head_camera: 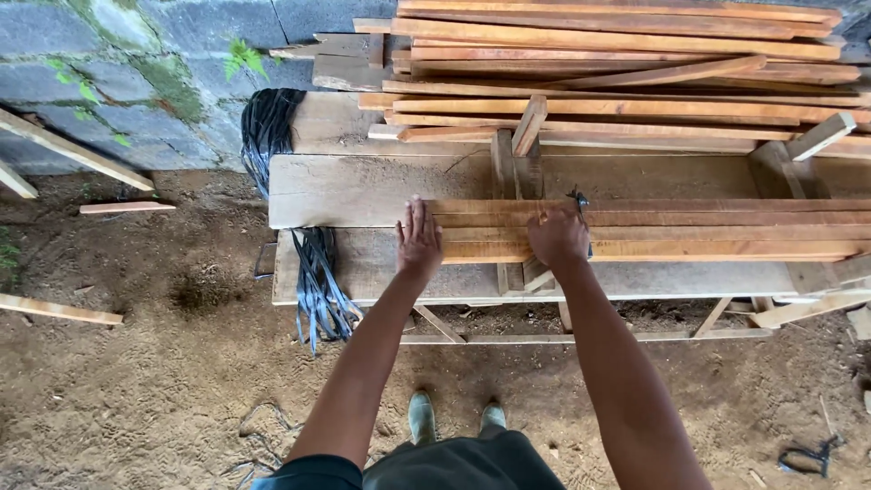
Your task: Bundling multiple thin wooden strips together using plastic straps.
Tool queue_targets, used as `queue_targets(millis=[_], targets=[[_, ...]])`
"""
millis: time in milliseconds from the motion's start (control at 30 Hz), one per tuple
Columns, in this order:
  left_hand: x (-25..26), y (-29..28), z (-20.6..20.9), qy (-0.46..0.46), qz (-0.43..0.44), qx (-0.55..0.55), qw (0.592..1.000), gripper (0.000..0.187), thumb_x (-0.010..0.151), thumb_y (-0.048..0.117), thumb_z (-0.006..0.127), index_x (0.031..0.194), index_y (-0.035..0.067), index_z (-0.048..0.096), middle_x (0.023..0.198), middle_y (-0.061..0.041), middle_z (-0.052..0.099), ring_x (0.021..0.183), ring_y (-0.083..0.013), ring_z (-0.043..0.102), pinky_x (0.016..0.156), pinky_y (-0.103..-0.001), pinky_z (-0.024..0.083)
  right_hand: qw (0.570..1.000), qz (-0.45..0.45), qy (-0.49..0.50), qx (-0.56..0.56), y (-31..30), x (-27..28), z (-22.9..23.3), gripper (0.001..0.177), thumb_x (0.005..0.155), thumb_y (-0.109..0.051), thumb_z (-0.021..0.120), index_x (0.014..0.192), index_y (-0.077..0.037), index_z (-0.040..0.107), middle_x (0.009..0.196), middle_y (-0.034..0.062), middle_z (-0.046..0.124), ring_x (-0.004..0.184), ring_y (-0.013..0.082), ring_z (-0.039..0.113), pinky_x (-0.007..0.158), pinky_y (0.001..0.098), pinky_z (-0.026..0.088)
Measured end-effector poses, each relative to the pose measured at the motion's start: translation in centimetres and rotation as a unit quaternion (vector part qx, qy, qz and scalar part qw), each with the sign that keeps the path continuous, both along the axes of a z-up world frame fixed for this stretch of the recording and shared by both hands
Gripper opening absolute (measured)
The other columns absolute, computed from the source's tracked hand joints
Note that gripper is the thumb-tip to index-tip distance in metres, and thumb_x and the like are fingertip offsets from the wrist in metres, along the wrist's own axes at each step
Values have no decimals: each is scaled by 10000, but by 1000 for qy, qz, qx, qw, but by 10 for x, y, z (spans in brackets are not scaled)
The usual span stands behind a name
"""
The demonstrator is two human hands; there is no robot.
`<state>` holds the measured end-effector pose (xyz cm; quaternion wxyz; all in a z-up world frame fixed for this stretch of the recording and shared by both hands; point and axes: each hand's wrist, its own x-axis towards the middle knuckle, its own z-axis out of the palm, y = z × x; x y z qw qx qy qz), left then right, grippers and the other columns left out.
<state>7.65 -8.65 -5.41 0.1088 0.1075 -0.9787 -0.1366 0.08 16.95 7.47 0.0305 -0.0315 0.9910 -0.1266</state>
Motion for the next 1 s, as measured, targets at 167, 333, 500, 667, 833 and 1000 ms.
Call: queue_targets(millis=[167,333,500,667,833,1000], targets=[[29,10,-9,-9,-28,-4,1000,686,1079,401,385,1665,105,183,1732,-145,149,1586,-382,162,1205,-606,305,1000,3,-7,27,-1,5,7,428,918,-381,526,1111,-115,800,1086,186,766,1079,418,717,934,539,575],[64,0,19,-3,-69,42,997,685,1062,388,439,1665,143,223,1736,-113,182,1564,-396,239,1176,-620,354,996,23,62,61,4,-5,-17,368,918,-356,557,1119,-176,805,1033,142,772,992,397,746,877,529,598],[75,-52,-12,70,-9,149,986,242,984,406,555,1183,502,653,1209,221,678,976,-207,757,781,-430,642,986,48,153,45,5,10,-16,278,930,-280,594,1024,-139,814,884,147,762,843,419,761,757,543,620],[107,-107,-44,34,265,173,948,246,965,508,528,1052,278,524,856,-93,754,833,-391,759,744,-538,608,975,59,203,69,8,8,-30,236,924,-284,623,959,-132,800,795,136,734,775,412,758,685,546,625],[131,-150,-80,-28,369,264,891,554,946,627,537,1205,187,323,1078,-230,703,1072,-451,698,946,-563,555,965,64,241,82,12,9,-33,183,901,-274,646,913,-153,782,763,113,711,741,384,757,640,523,623],[126,-169,-105,-77,341,242,905,456,884,687,576,1135,308,535,1066,-85,713,1033,-360,728,861,-519,601,960,78,259,69,17,8,-37,191,901,-275,639,917,-150,781,760,116,711,746,384,754,635,526,614]])
